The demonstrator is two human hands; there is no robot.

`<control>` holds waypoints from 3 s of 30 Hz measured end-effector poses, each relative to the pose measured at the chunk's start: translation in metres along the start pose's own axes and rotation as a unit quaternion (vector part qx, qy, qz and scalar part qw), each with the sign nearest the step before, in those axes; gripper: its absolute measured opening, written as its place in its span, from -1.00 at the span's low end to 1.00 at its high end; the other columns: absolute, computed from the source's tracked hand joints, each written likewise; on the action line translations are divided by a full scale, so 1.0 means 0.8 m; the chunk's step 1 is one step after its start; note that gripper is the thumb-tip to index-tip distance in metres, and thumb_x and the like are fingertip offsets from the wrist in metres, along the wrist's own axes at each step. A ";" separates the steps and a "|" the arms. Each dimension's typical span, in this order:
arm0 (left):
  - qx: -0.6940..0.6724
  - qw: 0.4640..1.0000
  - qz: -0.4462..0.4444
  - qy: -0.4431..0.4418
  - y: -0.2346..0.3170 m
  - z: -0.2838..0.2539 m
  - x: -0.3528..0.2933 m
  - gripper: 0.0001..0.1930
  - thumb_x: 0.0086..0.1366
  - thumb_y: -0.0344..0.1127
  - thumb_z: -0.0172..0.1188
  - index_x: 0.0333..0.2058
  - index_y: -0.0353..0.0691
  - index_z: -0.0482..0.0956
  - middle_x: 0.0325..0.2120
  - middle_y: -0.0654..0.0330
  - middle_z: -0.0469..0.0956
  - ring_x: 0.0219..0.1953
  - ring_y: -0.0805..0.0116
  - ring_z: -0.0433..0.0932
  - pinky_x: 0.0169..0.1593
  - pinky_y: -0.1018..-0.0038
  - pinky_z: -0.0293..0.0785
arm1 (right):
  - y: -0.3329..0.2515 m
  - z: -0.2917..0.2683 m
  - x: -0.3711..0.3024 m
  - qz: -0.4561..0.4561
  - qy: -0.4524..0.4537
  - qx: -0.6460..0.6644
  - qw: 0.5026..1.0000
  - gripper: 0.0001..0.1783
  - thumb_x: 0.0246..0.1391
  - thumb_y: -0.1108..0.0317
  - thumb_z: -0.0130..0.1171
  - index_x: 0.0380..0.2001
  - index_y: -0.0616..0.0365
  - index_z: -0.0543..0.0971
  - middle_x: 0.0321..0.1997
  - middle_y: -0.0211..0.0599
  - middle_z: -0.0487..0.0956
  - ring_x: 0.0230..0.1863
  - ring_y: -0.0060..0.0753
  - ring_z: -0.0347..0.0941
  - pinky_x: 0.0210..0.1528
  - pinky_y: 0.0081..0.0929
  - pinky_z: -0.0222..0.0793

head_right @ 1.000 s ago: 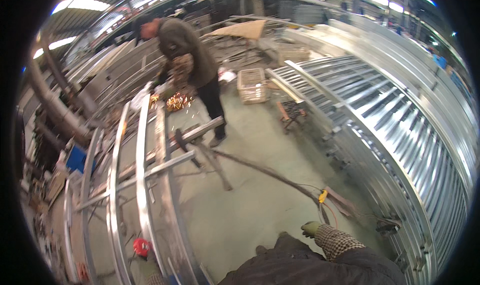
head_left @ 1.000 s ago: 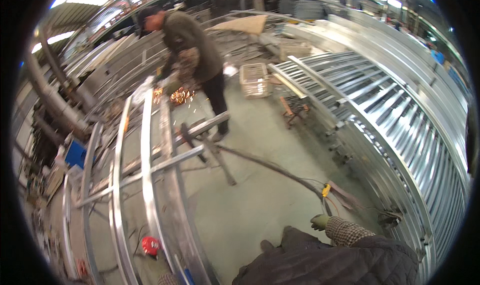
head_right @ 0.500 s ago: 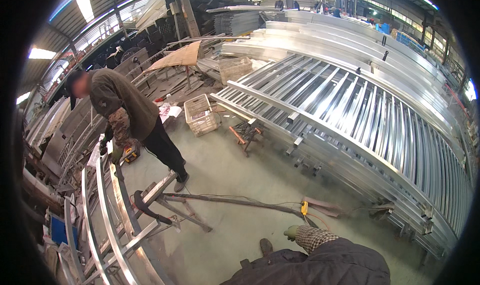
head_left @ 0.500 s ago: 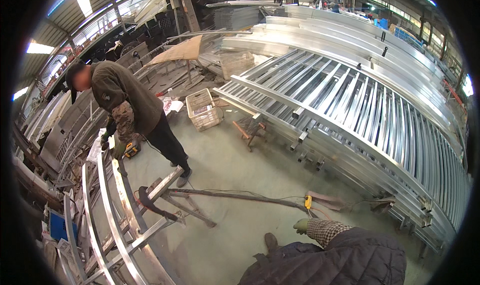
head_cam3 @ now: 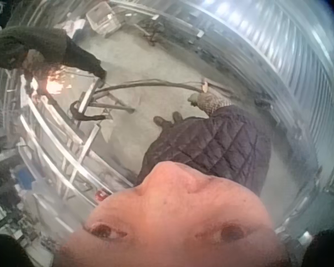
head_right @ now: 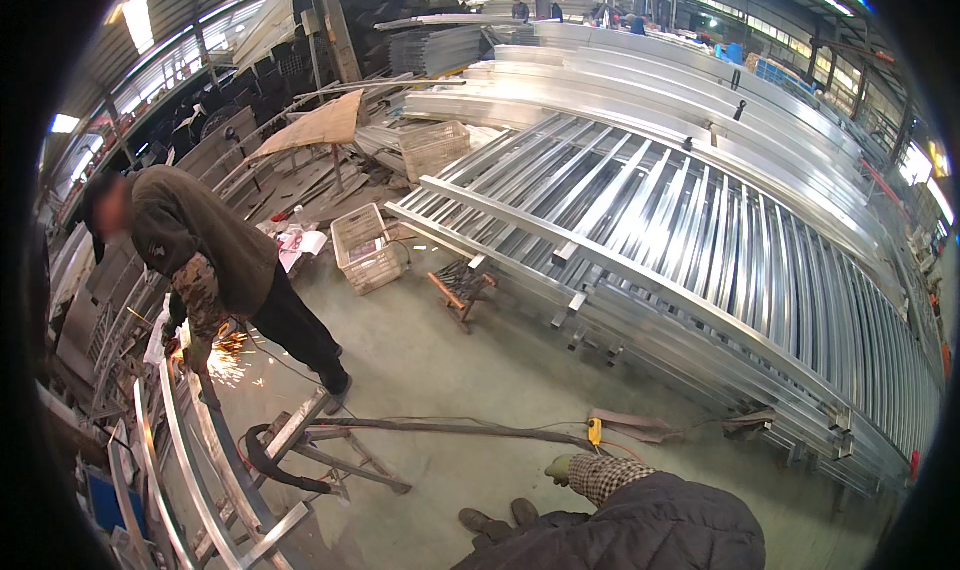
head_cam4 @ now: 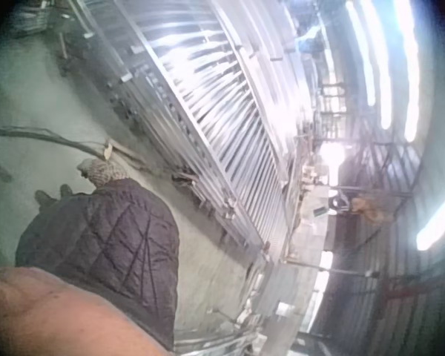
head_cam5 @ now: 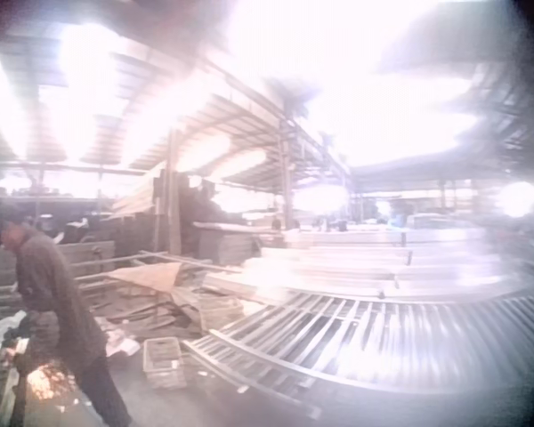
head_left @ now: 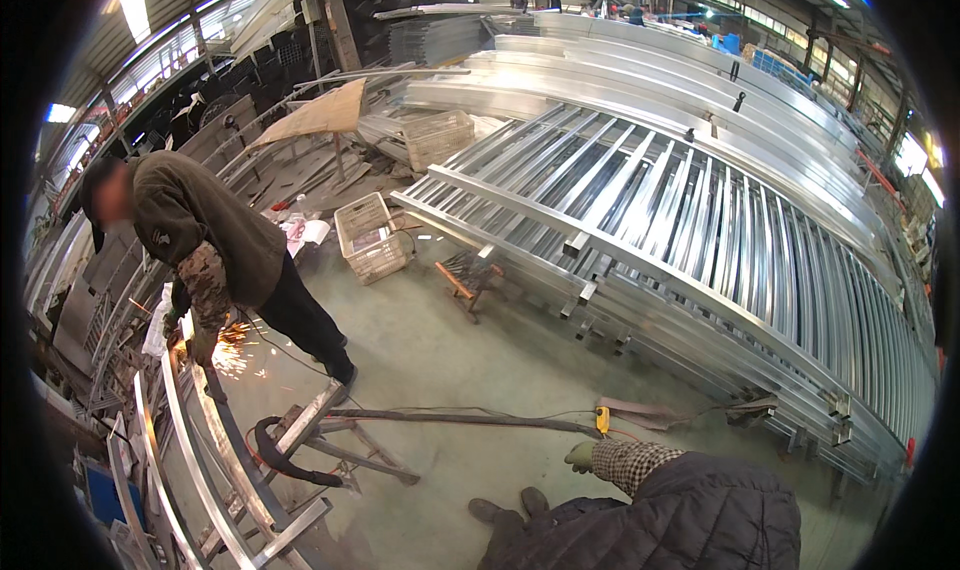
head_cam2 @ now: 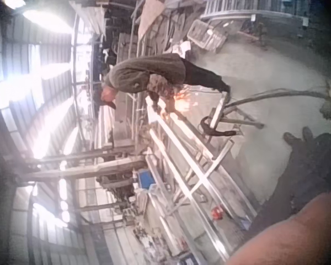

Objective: The person measures a long metal frame with a tape measure, records the measurement, uses a calculator to compute a value, and marks the frame with a marker. The person repeats the process on a second metal frame.

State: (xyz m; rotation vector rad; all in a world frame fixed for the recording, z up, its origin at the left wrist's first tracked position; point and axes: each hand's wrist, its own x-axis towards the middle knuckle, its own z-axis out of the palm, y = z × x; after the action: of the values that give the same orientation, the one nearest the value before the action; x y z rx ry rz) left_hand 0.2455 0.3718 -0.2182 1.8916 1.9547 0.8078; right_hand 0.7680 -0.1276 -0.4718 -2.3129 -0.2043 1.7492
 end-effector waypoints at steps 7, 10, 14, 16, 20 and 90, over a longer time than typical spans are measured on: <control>-0.003 1.000 -0.011 0.004 -0.013 -0.003 0.031 -0.35 0.34 -0.19 0.46 0.30 -0.38 0.49 0.14 -0.04 0.65 0.10 0.13 0.65 0.23 0.28 0.52 | -0.045 -0.006 0.014 0.029 -0.012 0.035 0.999 -0.47 0.42 0.04 0.06 0.20 0.21 0.65 0.08 -0.21 0.79 -0.04 -0.25 0.74 -0.02 -0.12 0.64; -0.003 1.000 -0.014 0.011 -0.027 -0.007 0.041 -0.34 0.34 -0.20 0.46 0.31 -0.38 0.48 0.15 -0.04 0.64 0.10 0.13 0.65 0.23 0.29 0.52 | -0.084 -0.021 0.020 0.010 0.022 0.052 0.998 -0.48 0.42 0.04 0.06 0.19 0.20 0.64 0.05 -0.22 0.79 -0.07 -0.27 0.73 -0.07 -0.18 0.64; -0.001 0.999 -0.030 0.024 -0.087 -0.031 0.047 -0.33 0.34 -0.20 0.46 0.33 -0.38 0.47 0.16 -0.03 0.64 0.10 0.14 0.64 0.24 0.29 0.52 | -0.127 -0.035 0.022 -0.059 0.026 0.048 0.997 -0.48 0.39 -0.01 0.09 0.15 0.18 0.63 0.02 -0.22 0.78 -0.10 -0.32 0.71 -0.12 -0.28 0.64; -0.005 0.999 -0.039 0.024 -0.140 -0.058 0.039 -0.32 0.34 -0.20 0.46 0.33 -0.38 0.46 0.16 -0.03 0.64 0.10 0.14 0.64 0.24 0.30 0.52 | -0.143 -0.036 0.016 -0.074 0.016 0.040 0.996 -0.45 0.38 -0.02 0.09 0.20 0.16 0.60 0.05 -0.21 0.77 -0.07 -0.33 0.71 -0.10 -0.29 0.64; -0.114 0.989 -0.088 -0.045 -0.252 -0.141 0.009 -0.31 0.34 -0.21 0.46 0.35 -0.37 0.45 0.17 -0.02 0.64 0.11 0.14 0.64 0.25 0.30 0.51 | -0.158 -0.030 -0.007 -0.031 -0.006 0.149 0.988 -0.47 0.36 0.06 0.14 0.26 0.12 0.55 0.05 -0.25 0.77 -0.14 -0.32 0.72 -0.19 -0.20 0.63; -0.029 0.982 -0.171 0.074 -0.177 -0.094 0.063 -0.26 0.32 -0.21 0.43 0.38 -0.38 0.39 0.27 -0.17 0.56 0.32 -0.01 0.54 0.39 0.26 0.40 | -0.235 -0.032 -0.053 0.061 0.025 0.129 0.989 -0.46 0.45 0.11 0.12 0.32 0.22 0.52 0.22 -0.07 0.71 0.14 -0.17 0.69 0.15 -0.16 0.61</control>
State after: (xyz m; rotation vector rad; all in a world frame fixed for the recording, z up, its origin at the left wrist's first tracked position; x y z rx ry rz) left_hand 0.0829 0.4112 -0.2325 1.4393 2.2336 0.9093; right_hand 0.7865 0.0402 -0.3755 -2.2164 0.1679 1.6584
